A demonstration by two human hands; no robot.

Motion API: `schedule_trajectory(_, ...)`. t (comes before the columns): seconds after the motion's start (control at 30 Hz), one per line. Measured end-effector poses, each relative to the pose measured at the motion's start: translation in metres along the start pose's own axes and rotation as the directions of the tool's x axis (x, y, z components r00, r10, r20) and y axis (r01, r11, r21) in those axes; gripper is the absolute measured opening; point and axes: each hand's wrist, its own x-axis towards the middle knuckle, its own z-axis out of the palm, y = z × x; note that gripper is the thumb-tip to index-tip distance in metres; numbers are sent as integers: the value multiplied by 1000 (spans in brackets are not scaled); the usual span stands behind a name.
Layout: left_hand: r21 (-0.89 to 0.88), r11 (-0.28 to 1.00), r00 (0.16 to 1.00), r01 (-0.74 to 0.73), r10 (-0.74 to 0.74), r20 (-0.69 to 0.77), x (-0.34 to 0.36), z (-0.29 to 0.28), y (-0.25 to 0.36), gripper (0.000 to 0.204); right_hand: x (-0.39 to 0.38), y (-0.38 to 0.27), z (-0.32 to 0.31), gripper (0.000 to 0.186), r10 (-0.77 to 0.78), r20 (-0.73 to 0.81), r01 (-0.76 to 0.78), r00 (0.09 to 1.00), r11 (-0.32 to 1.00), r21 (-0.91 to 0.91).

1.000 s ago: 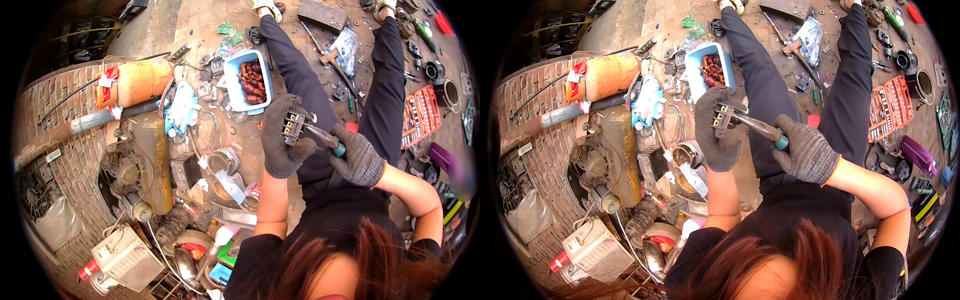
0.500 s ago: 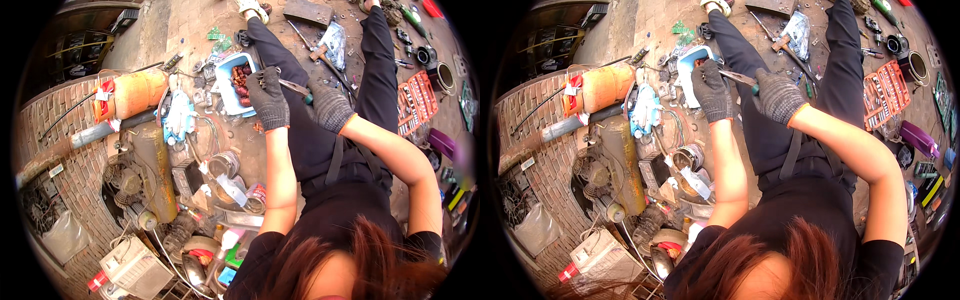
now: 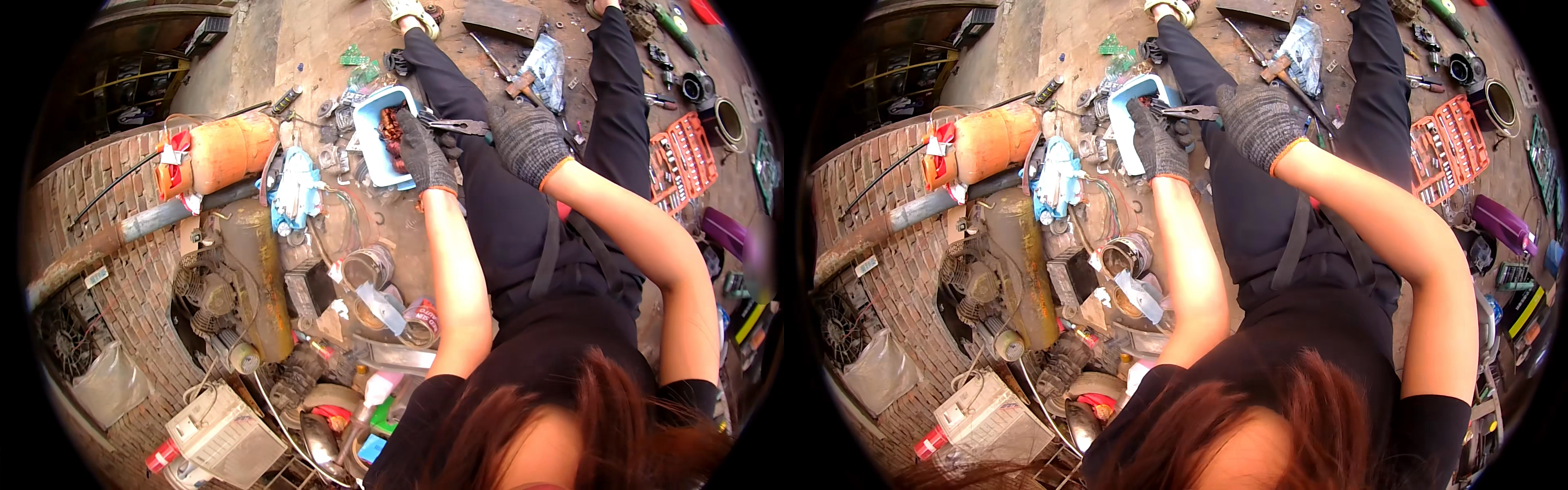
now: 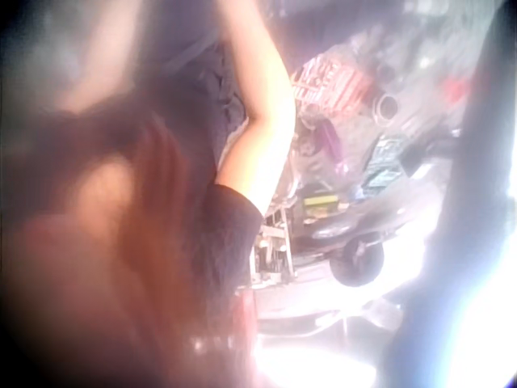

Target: The person sits on the floor and uses pliers and a screwdriver to remove and adjust small metal parts from a black plastic electrical component. They repeatedly pry out pieces, place them in a blue container, and reinsert them into the component.

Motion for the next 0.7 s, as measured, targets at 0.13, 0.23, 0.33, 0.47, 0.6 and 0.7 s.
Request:
schedule_trajectory(0.13,263,893,918,-365,392,-55,3,-12,-19,46,-2,-16,-11,19,24,87,-29,996,998,55)
schedule_trajectory(0.23,424,722,770,-547,632,-83,12,-6,-23,48,-4,-18,-32,18,43,46,-44,998,998,34)
schedule_trajectory(0.33,38,994,954,-104,111,-278,32,-27,13,59,-8,7,-34,19,138,153,-125,979,988,-95)
schedule_trajectory(0.47,-314,948,998,55,-43,47,53,-111,42,62,-31,32,-40,32,49,321,-123,946,969,214)
schedule_trajectory(0.6,-458,846,926,274,-103,363,14,-77,39,64,-63,50,-37,40,-26,389,-196,921,831,520)
schedule_trajectory(0.7,-418,866,889,276,-65,453,-7,-57,23,69,-79,39,-51,36,-9,344,-203,939,793,575)
